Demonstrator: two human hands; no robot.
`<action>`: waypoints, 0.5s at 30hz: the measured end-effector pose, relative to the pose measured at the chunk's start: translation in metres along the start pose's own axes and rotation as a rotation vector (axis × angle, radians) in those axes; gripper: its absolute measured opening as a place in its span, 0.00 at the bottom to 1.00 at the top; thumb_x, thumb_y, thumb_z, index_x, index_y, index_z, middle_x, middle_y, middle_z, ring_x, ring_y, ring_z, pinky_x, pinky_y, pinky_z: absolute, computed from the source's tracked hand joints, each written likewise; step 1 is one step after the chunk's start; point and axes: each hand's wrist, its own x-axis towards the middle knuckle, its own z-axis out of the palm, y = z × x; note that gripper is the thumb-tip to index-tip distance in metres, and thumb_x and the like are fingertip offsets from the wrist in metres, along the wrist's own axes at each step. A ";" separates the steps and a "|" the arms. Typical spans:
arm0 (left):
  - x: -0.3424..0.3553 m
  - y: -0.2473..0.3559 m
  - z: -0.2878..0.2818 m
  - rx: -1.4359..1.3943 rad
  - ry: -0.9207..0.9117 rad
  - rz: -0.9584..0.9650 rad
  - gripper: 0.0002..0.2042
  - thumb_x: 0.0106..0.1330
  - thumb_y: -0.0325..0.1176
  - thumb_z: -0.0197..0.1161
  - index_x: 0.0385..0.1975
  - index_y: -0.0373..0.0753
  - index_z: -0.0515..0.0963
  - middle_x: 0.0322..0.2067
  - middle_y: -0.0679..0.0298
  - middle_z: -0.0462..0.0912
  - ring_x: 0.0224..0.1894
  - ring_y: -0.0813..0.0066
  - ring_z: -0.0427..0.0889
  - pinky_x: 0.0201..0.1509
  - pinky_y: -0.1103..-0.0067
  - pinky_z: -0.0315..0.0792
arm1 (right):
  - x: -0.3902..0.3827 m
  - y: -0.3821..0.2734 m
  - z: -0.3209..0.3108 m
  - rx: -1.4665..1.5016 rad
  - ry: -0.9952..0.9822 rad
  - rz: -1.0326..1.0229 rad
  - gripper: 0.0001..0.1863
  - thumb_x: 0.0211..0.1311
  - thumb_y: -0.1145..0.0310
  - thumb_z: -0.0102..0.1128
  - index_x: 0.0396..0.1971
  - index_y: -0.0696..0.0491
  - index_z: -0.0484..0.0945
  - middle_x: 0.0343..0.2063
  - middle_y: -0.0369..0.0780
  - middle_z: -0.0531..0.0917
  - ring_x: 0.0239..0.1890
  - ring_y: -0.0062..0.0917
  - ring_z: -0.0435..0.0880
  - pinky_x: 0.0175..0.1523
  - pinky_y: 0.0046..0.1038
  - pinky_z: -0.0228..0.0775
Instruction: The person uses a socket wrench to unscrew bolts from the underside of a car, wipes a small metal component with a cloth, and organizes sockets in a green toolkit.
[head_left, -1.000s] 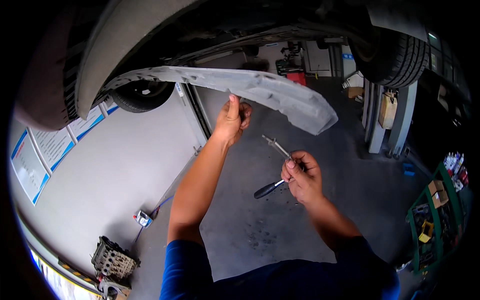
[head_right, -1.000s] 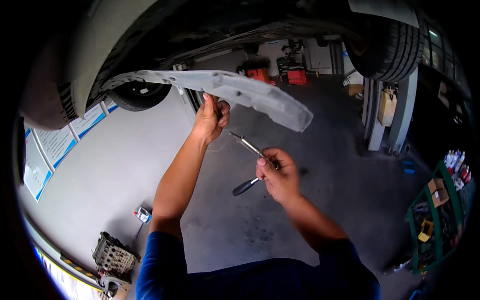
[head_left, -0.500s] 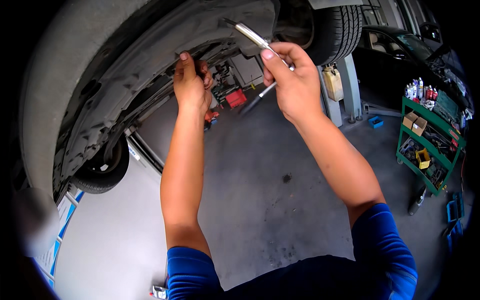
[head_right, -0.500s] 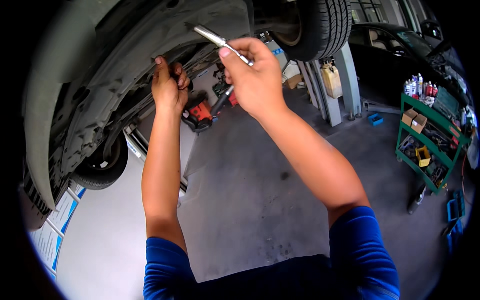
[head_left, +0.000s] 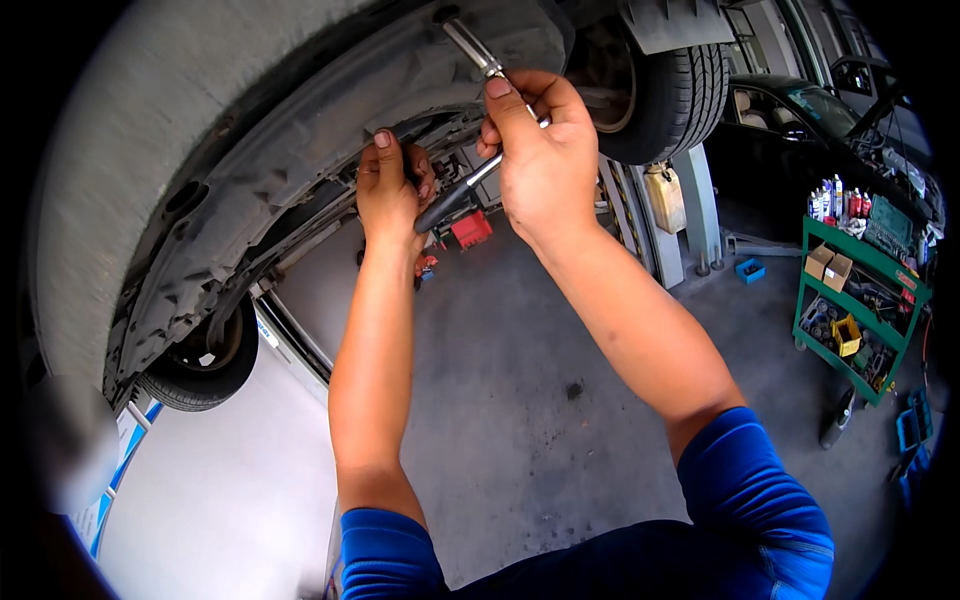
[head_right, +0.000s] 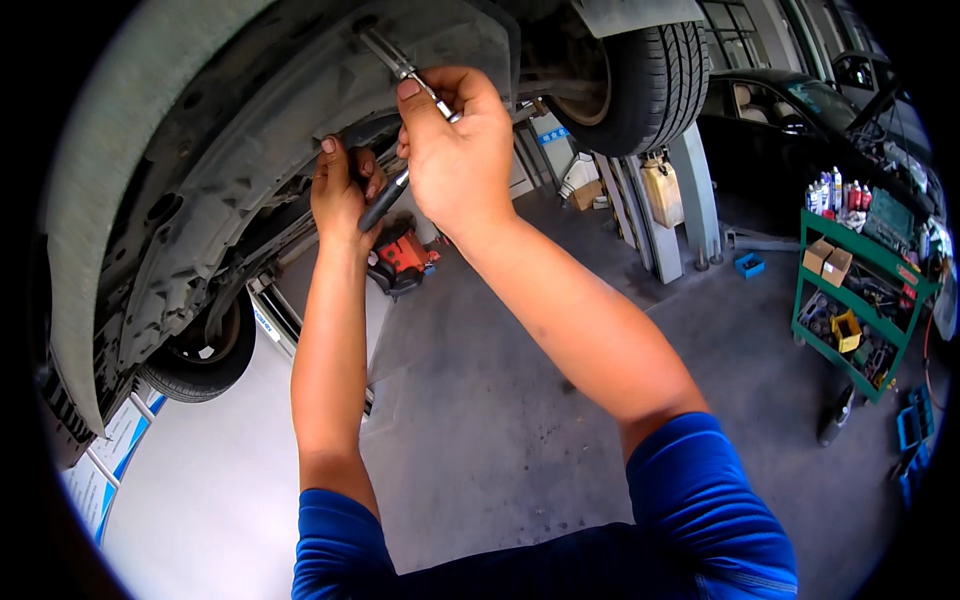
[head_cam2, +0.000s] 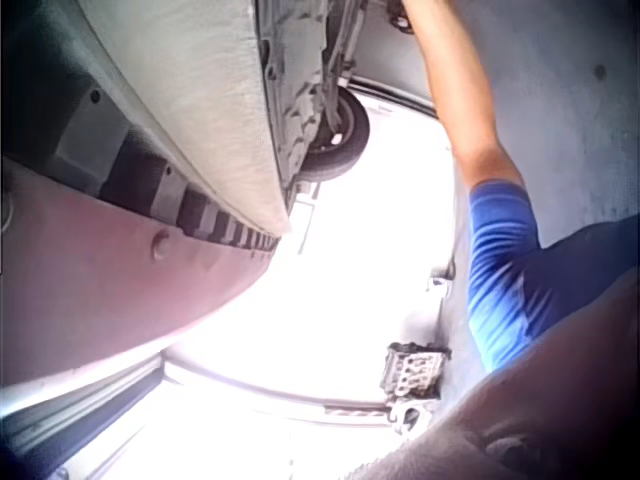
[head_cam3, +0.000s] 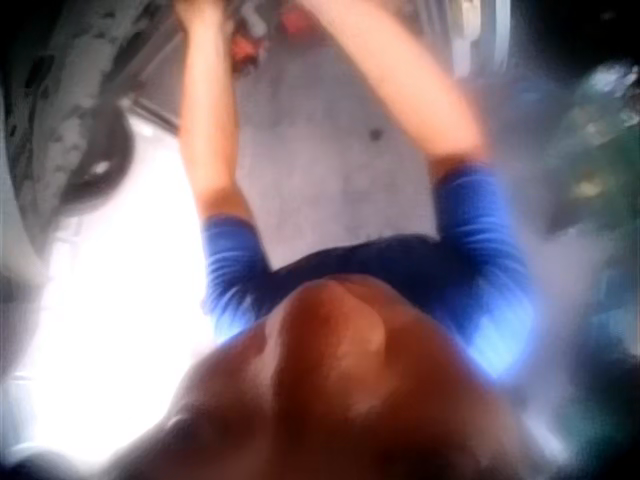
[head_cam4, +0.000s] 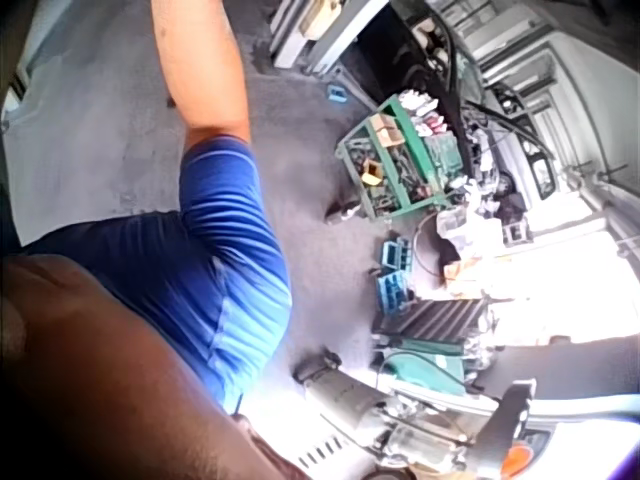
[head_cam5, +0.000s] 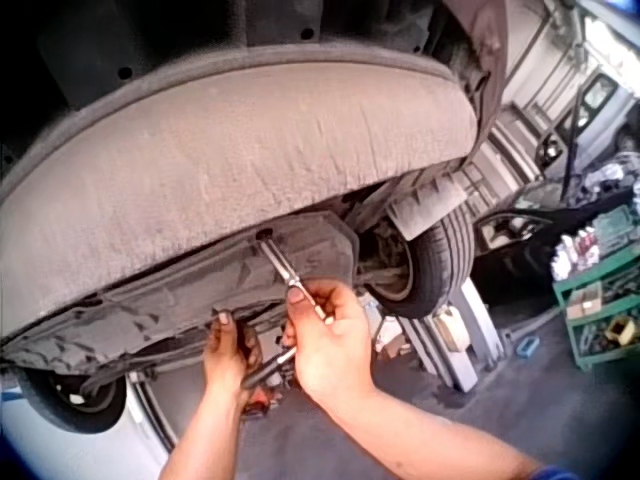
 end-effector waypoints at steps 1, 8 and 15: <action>0.002 0.001 -0.002 0.002 -0.012 -0.009 0.18 0.67 0.50 0.50 0.25 0.42 0.63 0.16 0.66 0.66 0.12 0.82 0.60 0.14 0.85 0.52 | 0.000 0.003 0.000 -0.014 0.007 -0.014 0.09 0.59 0.72 0.57 0.35 0.61 0.70 0.24 0.36 0.72 0.22 0.16 0.71 0.27 0.20 0.67; 0.016 0.018 -0.008 0.185 -0.028 -0.067 0.18 0.67 0.51 0.50 0.30 0.40 0.68 0.15 0.67 0.67 0.12 0.83 0.60 0.14 0.86 0.51 | 0.005 0.029 0.006 -0.387 0.092 -0.417 0.07 0.59 0.73 0.57 0.33 0.61 0.70 0.25 0.39 0.75 0.23 0.19 0.74 0.28 0.23 0.67; 0.007 0.045 -0.012 0.520 -0.009 -0.192 0.21 0.68 0.49 0.49 0.34 0.35 0.78 0.14 0.72 0.66 0.14 0.86 0.59 0.17 0.86 0.53 | -0.005 0.004 0.014 -0.089 0.047 -0.001 0.09 0.60 0.73 0.54 0.35 0.62 0.68 0.27 0.40 0.75 0.27 0.21 0.76 0.30 0.25 0.68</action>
